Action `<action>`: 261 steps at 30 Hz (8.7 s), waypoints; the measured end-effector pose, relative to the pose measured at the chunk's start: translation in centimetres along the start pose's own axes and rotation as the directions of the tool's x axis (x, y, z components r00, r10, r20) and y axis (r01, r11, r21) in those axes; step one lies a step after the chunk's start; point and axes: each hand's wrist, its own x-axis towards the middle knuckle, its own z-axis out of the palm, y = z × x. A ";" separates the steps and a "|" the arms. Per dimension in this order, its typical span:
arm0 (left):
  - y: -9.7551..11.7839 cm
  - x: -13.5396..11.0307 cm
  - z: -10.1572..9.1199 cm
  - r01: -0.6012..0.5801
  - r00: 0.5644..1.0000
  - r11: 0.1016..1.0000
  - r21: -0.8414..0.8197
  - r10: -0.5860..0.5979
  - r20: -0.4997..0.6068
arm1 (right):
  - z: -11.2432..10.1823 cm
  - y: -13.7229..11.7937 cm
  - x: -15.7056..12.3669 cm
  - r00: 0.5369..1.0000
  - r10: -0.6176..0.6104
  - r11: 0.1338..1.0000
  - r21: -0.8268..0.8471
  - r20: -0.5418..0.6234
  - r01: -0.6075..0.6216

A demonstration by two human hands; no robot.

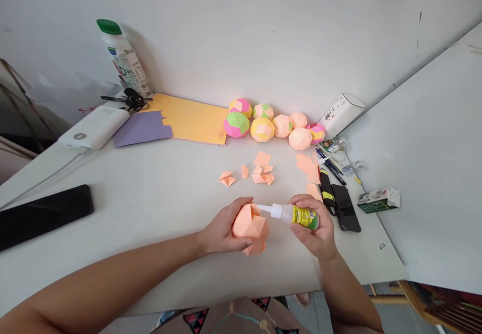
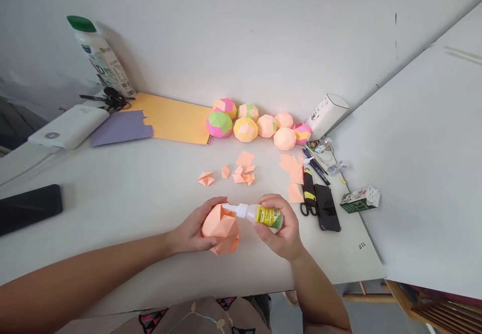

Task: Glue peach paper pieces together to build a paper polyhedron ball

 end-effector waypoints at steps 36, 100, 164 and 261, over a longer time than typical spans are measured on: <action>0.5 -0.1 -0.5 0.058 0.998 0.994 -0.094 -0.058 0.004 | -1.5 0.6 0.6 0.981 -0.066 0.966 -0.234 0.182 0.109; 0.5 -0.3 -0.1 0.136 0.990 0.928 -0.348 -0.110 0.092 | -2.4 5.8 0.9 0.823 0.268 0.954 0.019 -0.501 -0.300; -0.2 2.8 -1.5 0.253 0.799 0.713 -0.654 -0.535 -0.273 | 2.9 7.1 5.7 0.765 0.306 0.794 0.291 0.566 -0.533; -0.6 2.2 -1.6 0.339 0.820 0.742 -0.579 -0.535 -0.205 | -3.0 11.3 7.9 0.853 0.477 0.712 -0.476 -0.210 -0.515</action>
